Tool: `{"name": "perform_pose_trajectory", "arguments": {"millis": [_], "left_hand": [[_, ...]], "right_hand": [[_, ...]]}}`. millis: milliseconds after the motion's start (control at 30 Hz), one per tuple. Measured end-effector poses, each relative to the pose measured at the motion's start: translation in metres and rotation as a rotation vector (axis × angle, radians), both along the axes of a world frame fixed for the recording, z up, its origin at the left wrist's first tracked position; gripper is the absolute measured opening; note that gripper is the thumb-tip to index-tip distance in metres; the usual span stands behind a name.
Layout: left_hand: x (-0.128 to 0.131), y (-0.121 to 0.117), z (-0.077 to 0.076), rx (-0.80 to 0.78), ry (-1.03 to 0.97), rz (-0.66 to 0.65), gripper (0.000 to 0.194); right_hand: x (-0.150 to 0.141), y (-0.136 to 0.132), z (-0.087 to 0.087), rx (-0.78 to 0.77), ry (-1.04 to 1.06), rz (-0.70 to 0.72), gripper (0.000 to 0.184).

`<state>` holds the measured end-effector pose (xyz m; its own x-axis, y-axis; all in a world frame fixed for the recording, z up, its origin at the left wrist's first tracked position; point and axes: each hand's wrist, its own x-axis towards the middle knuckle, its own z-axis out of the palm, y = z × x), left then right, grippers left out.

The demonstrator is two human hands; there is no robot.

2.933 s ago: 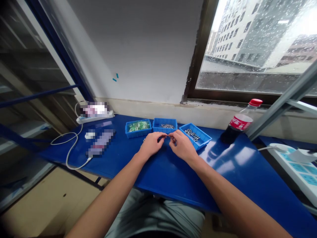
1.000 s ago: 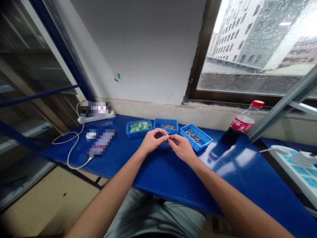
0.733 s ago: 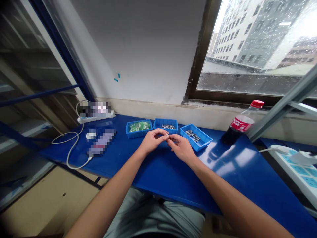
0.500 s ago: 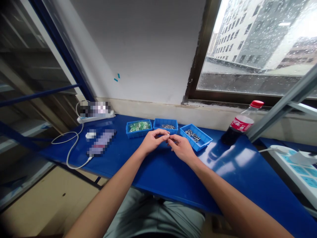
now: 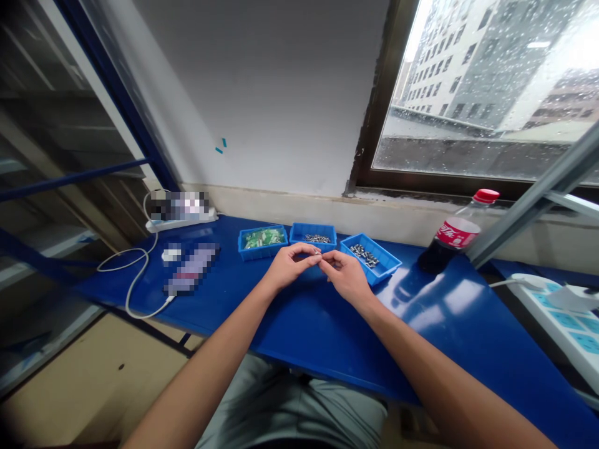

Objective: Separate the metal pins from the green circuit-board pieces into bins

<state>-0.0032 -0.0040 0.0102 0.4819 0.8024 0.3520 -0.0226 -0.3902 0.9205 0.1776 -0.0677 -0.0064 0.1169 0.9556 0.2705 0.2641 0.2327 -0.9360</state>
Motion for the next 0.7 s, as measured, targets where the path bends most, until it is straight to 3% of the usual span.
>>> {"name": "perform_pose_trajectory", "arguments": {"millis": [167, 367, 533, 633, 700], "left_hand": [[0.001, 0.001, -0.003, 0.005, 0.047, 0.09, 0.027], [0.0, 0.0, -0.003, 0.179, 0.199, 0.201, 0.022], [0.0, -0.001, -0.003, 0.202, 0.215, 0.217, 0.021], [-0.001, 0.0, -0.003, 0.203, 0.208, 0.225, 0.02], [-0.001, 0.0, -0.004, 0.2, 0.203, 0.232, 0.02]], "right_hand": [[0.002, 0.005, -0.006, 0.003, 0.013, 0.032, 0.047], [0.005, 0.019, -0.004, 0.025, 0.061, -0.005, 0.049], [0.006, 0.024, 0.0, 0.061, -0.317, -0.163, 0.048], [0.006, 0.02, -0.006, 0.194, -0.595, -0.108, 0.026], [0.006, 0.016, -0.011, 0.281, -0.758, -0.028, 0.021]]}}
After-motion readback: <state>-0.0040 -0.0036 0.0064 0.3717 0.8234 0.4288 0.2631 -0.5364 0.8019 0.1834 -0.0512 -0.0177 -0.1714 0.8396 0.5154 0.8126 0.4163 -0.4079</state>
